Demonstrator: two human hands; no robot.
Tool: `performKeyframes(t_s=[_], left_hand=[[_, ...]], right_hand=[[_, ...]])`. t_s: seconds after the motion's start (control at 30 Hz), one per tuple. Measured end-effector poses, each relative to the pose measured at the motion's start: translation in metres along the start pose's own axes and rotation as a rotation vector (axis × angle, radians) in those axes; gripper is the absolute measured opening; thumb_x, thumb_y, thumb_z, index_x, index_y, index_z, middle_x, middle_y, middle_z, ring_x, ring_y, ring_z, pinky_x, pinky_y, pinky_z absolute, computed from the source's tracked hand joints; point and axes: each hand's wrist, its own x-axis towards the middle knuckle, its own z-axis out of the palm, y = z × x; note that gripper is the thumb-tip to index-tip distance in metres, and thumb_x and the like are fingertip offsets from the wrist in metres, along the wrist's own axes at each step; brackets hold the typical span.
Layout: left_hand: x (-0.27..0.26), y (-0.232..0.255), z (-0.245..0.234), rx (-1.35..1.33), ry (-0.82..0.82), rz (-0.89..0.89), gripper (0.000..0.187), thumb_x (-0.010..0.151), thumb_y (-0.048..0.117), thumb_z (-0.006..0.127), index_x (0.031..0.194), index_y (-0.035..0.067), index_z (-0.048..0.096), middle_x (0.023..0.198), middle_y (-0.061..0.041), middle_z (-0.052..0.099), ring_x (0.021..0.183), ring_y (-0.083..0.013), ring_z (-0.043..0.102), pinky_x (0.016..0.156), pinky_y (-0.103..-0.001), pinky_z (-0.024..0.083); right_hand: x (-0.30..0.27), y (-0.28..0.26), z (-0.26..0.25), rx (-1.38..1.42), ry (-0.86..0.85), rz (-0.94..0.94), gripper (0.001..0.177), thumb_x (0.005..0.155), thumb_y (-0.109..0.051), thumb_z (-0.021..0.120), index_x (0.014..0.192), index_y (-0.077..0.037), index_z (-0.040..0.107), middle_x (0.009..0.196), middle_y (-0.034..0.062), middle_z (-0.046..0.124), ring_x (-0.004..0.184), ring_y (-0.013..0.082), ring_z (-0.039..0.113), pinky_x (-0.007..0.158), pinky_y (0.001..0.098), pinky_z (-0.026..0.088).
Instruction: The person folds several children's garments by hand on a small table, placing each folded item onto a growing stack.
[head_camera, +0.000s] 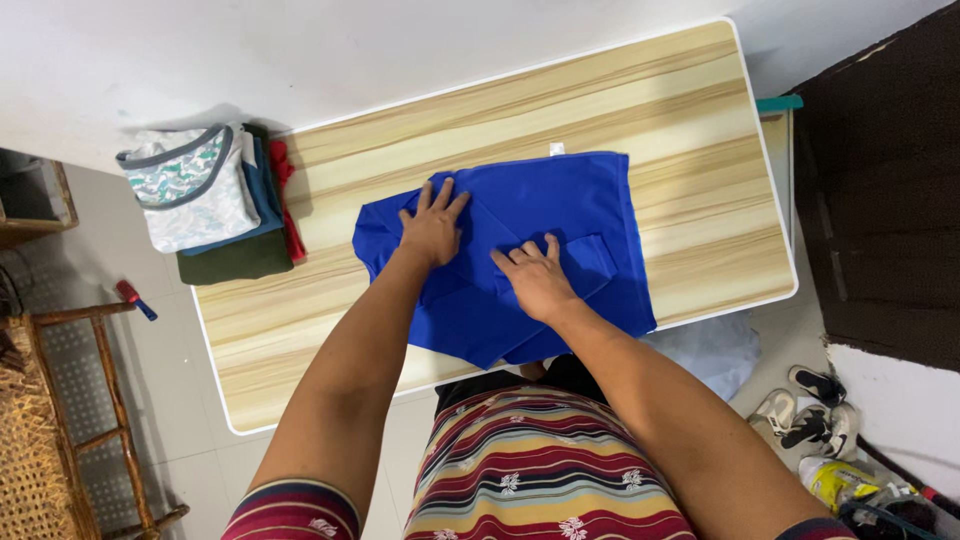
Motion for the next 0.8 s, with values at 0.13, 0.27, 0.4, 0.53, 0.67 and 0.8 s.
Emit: performKeyframes(t_s=[0.13, 0.27, 0.4, 0.53, 0.67, 0.8], left_hand=[[0.001, 0.006, -0.011, -0.035, -0.176, -0.123, 0.081, 0.088, 0.016, 0.061, 0.161, 0.030, 0.027, 0.173, 0.000, 0.006, 0.158, -0.0363, -0.001, 0.112, -0.081, 0.016], [-0.013, 0.003, 0.000, -0.023, -0.110, -0.068, 0.081, 0.088, 0.016, 0.062, 0.161, 0.026, 0.027, 0.171, -0.003, 0.010, 0.157, -0.0378, 0.001, 0.110, -0.081, 0.017], [-0.060, 0.002, 0.026, 0.039, 0.219, 0.200, 0.066, 0.089, 0.019, 0.064, 0.152, 0.017, 0.043, 0.165, -0.015, 0.029, 0.154, -0.0386, 0.021, 0.115, -0.074, 0.021], [-0.143, 0.011, 0.053, -0.103, 0.266, 0.515, 0.052, 0.088, 0.028, 0.074, 0.134, 0.013, 0.057, 0.139, -0.016, 0.053, 0.129, -0.0352, 0.048, 0.108, -0.057, 0.036], [-0.193, 0.030, 0.074, -0.109, 0.064, 0.522, 0.069, 0.081, 0.039, 0.080, 0.137, 0.008, 0.055, 0.130, -0.020, 0.055, 0.122, -0.0373, 0.049, 0.103, -0.057, 0.033], [-0.191, 0.047, 0.101, -0.038, 0.006, 0.349, 0.061, 0.082, 0.027, 0.074, 0.138, 0.008, 0.056, 0.129, -0.020, 0.055, 0.123, -0.0363, 0.048, 0.103, -0.055, 0.030]], right_hand=[[-0.024, 0.007, -0.013, 0.060, 0.104, -0.106, 0.027, 0.085, -0.008, 0.064, 0.110, -0.014, 0.071, 0.104, 0.0067, 0.065, 0.112, 0.0271, 0.058, 0.115, 0.0624, 0.030], [-0.071, 0.019, -0.013, 0.122, 0.266, -0.136, 0.030, 0.080, -0.008, 0.069, 0.109, -0.011, 0.071, 0.104, 0.0102, 0.065, 0.106, 0.0297, 0.059, 0.108, 0.0622, 0.031], [-0.131, 0.032, -0.006, 0.195, 0.030, -0.081, 0.040, 0.081, -0.009, 0.070, 0.121, -0.008, 0.068, 0.111, 0.0134, 0.065, 0.109, 0.0339, 0.059, 0.103, 0.0589, 0.035], [-0.172, 0.048, -0.007, 0.220, 0.101, -0.030, 0.041, 0.081, -0.006, 0.068, 0.121, -0.009, 0.066, 0.115, 0.0130, 0.065, 0.113, 0.0327, 0.058, 0.101, 0.0531, 0.040], [-0.187, 0.069, 0.002, 0.039, 0.201, 0.043, 0.051, 0.064, -0.009, 0.072, 0.115, -0.007, 0.066, 0.114, 0.0184, 0.064, 0.111, 0.0345, 0.057, 0.095, 0.0547, 0.038], [-0.186, 0.089, 0.024, -0.015, 0.030, 0.095, 0.038, 0.079, 0.000, 0.065, 0.114, -0.013, 0.067, 0.105, 0.0069, 0.064, 0.105, 0.0272, 0.058, 0.093, 0.0436, 0.041]])
